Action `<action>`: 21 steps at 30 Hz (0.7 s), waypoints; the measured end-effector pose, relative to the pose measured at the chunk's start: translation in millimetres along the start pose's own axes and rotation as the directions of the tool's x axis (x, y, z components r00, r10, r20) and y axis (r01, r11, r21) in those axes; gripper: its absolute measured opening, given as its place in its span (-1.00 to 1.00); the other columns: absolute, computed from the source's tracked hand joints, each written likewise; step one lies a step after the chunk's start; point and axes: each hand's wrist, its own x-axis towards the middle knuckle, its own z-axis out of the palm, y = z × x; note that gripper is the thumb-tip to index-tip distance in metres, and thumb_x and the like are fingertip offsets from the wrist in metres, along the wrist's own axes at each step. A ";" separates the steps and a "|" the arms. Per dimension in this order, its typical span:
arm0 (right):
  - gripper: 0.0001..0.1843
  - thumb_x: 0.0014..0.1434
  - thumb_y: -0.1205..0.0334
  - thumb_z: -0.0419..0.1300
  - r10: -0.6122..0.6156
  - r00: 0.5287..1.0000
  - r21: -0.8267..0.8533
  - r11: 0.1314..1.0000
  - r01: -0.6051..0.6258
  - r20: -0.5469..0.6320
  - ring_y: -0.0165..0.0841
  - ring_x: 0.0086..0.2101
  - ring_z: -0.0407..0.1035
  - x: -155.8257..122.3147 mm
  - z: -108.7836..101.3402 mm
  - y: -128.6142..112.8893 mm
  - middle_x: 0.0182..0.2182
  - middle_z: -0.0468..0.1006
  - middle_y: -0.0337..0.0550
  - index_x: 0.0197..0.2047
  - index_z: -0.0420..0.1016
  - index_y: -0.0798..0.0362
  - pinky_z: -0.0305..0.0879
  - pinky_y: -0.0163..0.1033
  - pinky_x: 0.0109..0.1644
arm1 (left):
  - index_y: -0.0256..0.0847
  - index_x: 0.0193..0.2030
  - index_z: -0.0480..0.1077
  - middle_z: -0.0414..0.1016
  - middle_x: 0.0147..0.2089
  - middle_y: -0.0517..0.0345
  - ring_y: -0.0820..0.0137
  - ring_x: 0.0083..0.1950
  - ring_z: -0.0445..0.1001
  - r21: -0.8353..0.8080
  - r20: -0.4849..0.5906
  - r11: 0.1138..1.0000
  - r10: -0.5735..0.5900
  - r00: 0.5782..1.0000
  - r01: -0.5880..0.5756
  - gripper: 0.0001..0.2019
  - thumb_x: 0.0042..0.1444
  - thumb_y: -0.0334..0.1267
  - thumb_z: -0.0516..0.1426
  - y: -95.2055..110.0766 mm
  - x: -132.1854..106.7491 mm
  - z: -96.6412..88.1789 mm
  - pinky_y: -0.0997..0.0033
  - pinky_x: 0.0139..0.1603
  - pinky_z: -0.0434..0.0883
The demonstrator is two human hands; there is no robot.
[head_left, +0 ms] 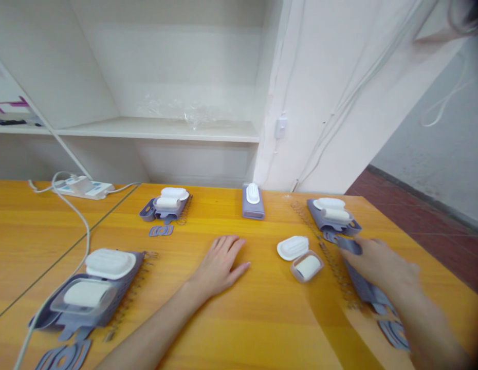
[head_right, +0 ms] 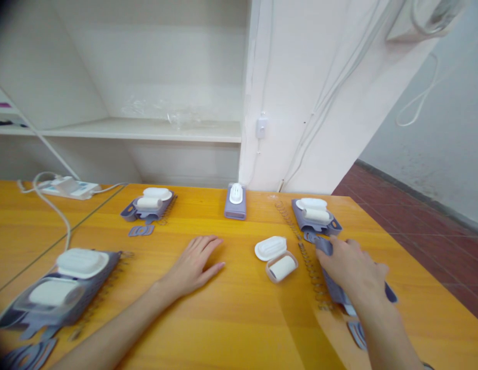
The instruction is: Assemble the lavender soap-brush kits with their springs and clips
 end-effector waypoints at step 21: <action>-0.15 0.04 0.50 0.07 -0.842 0.499 0.406 0.390 0.826 -0.207 -0.15 0.25 -0.07 -118.6 -19.9 -155.9 0.33 -0.10 -0.04 0.35 -0.14 -0.06 0.09 0.05 0.25 | -0.19 0.24 -0.06 0.23 0.15 -0.18 0.06 0.19 0.25 -0.363 -0.133 0.920 0.106 0.985 -0.148 -0.12 -0.16 0.02 0.26 -1.4 -13.3 3.3 0.03 0.17 0.24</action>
